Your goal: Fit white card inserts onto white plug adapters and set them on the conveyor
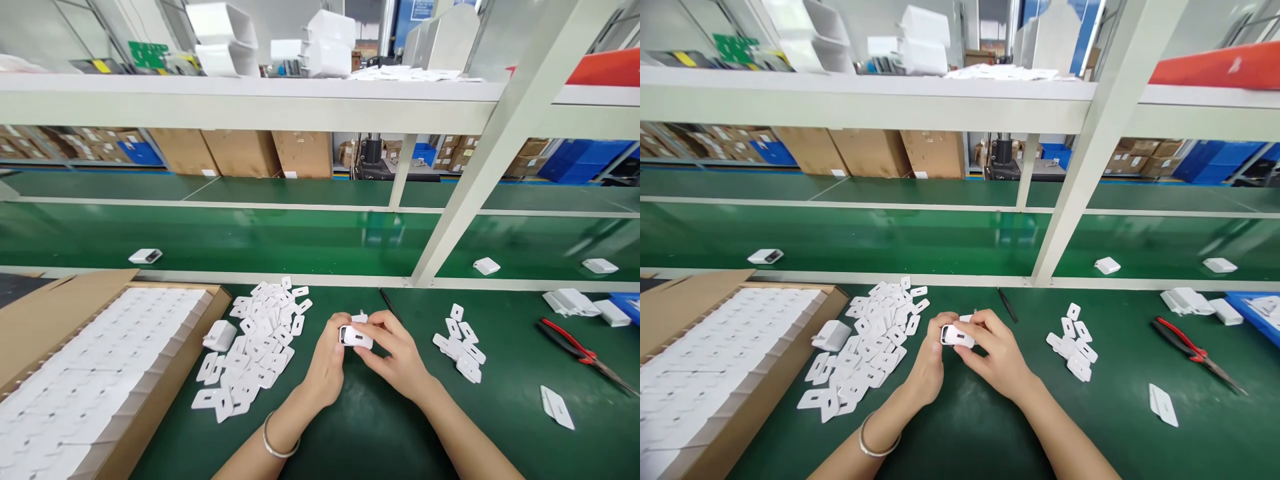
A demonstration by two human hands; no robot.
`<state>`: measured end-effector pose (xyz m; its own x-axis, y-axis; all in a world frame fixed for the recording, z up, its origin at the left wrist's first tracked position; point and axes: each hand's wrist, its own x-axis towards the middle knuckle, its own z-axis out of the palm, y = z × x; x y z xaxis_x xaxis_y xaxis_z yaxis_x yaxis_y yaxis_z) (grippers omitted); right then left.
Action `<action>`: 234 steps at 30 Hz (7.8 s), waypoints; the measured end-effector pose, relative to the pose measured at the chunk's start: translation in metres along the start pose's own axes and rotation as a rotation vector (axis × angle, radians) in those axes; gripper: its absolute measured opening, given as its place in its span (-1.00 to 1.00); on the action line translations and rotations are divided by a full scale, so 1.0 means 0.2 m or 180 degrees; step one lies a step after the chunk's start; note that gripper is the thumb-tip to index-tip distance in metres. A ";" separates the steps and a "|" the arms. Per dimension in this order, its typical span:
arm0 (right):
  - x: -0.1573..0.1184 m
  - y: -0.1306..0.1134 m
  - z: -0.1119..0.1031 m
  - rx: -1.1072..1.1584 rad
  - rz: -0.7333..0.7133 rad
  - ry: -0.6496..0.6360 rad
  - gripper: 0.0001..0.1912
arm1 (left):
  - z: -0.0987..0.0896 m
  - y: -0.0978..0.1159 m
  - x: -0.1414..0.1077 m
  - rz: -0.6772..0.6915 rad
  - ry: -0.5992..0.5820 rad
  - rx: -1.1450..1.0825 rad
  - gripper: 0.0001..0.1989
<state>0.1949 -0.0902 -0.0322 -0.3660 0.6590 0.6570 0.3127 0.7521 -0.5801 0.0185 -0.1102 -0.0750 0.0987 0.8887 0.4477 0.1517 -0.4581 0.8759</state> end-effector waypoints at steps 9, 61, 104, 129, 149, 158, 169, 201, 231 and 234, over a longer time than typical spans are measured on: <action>-0.02 0.02 0.04 -0.0040 -0.0257 -0.0082 -0.55 | -0.03 0.02 0.01 0.0429 -0.0106 0.0484 -0.70; -0.03 0.08 0.01 0.0534 0.0680 -0.0517 -0.55 | -0.02 -0.03 0.02 0.0773 -0.0417 -0.0080 -0.67; 0.04 0.16 -0.14 -0.0020 0.0784 -0.0954 -0.57 | -0.07 -0.06 0.07 0.0487 -0.0527 0.1152 -0.62; -0.05 0.41 0.00 -0.0175 0.1306 -0.1438 -0.54 | 0.04 -0.07 0.15 -0.0696 -0.0232 0.0569 -0.45; 0.00 0.49 0.06 -0.0385 0.1787 -0.1077 -0.40 | -0.67 0.31 -0.29 -0.1168 0.2039 0.1654 -0.53; 0.02 0.51 0.04 0.0200 0.2286 -0.0866 -0.35 | -1.07 0.33 -0.80 -0.1960 0.2145 0.4195 -0.69; 0.05 0.45 0.05 0.0761 0.2628 -0.0421 -0.19 | -1.06 0.23 -0.90 -0.1599 0.1719 0.5373 -0.73; 0.01 0.53 0.06 -0.0801 0.1773 -0.0508 -0.25 | -0.93 0.26 -0.53 -0.1604 0.3524 0.3281 -0.60; -0.05 0.42 0.14 0.0446 0.1245 -0.1206 -0.60 | -0.16 0.02 -0.18 -0.0868 -0.0219 0.1902 -0.39; -0.06 0.37 0.16 0.0582 0.1123 -0.1242 -0.64 | -0.08 -0.01 -0.12 -0.0827 -0.0566 0.1605 -0.44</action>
<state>0.1950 -0.0417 -0.0980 -0.5750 0.7931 0.2010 0.3306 0.4500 -0.8296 -0.0006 -0.1301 -0.0839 0.1526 0.9761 0.1549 0.6372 -0.2170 0.7396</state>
